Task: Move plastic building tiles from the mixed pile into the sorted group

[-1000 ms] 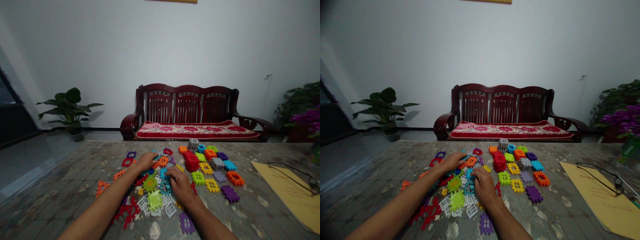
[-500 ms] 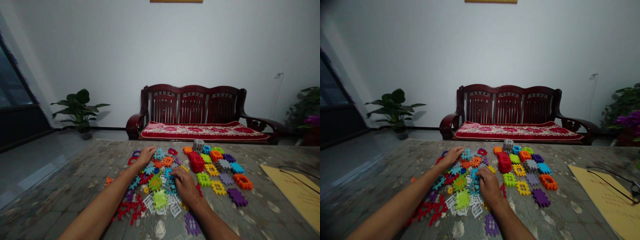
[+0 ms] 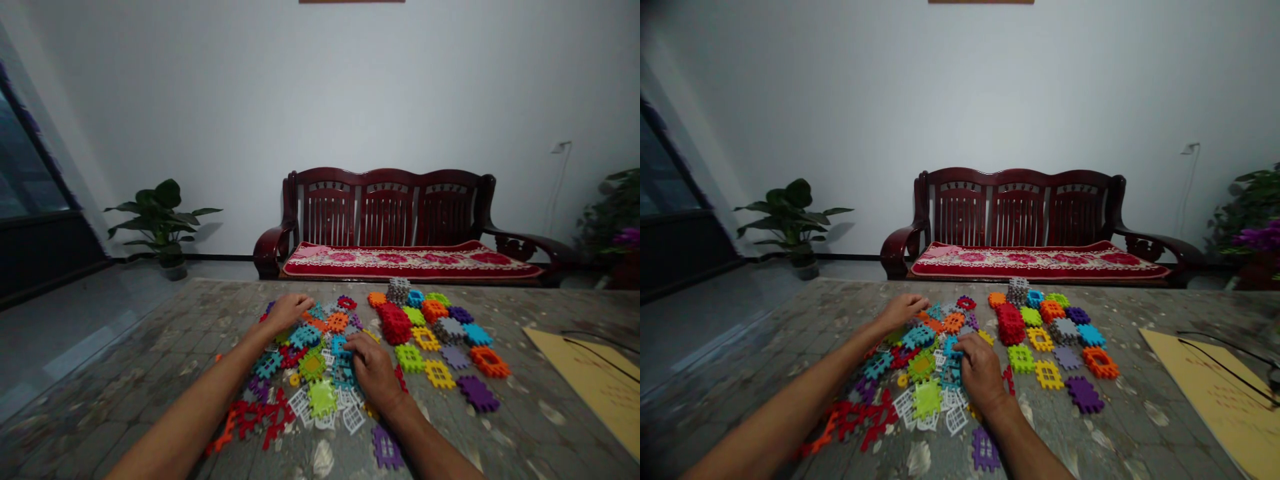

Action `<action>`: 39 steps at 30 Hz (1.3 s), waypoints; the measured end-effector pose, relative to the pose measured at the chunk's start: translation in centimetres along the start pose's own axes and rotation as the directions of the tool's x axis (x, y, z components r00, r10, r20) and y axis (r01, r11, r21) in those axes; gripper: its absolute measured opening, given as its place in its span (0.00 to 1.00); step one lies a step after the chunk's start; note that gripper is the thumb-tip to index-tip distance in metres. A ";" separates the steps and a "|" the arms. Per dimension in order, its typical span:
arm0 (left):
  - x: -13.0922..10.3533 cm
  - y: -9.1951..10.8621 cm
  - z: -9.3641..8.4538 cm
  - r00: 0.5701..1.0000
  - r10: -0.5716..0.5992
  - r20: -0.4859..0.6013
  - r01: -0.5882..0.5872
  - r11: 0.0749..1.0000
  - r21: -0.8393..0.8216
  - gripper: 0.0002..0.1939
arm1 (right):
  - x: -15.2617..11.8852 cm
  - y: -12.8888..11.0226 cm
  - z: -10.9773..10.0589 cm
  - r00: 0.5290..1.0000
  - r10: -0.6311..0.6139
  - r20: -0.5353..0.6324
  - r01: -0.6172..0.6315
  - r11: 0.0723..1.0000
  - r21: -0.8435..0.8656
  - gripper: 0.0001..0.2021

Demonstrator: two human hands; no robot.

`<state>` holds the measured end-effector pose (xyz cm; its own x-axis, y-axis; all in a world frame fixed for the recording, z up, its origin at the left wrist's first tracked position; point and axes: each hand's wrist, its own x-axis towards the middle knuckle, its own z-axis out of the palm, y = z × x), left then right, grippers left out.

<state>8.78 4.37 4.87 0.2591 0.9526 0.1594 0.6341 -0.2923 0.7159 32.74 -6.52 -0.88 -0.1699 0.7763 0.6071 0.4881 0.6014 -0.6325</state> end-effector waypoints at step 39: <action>0.8 2.1 5.7 0.998 0.024 0.053 -0.033 0.984 0.177 0.03 | -0.1 0.5 0.3 0.998 0.028 0.057 -0.028 1.000 -0.002 0.21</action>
<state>14.49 4.04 2.67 0.3124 0.9396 0.1399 0.7443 -0.3336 0.5785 32.72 -6.24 -1.46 -0.2048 0.8022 0.5608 0.4944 0.5793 -0.6481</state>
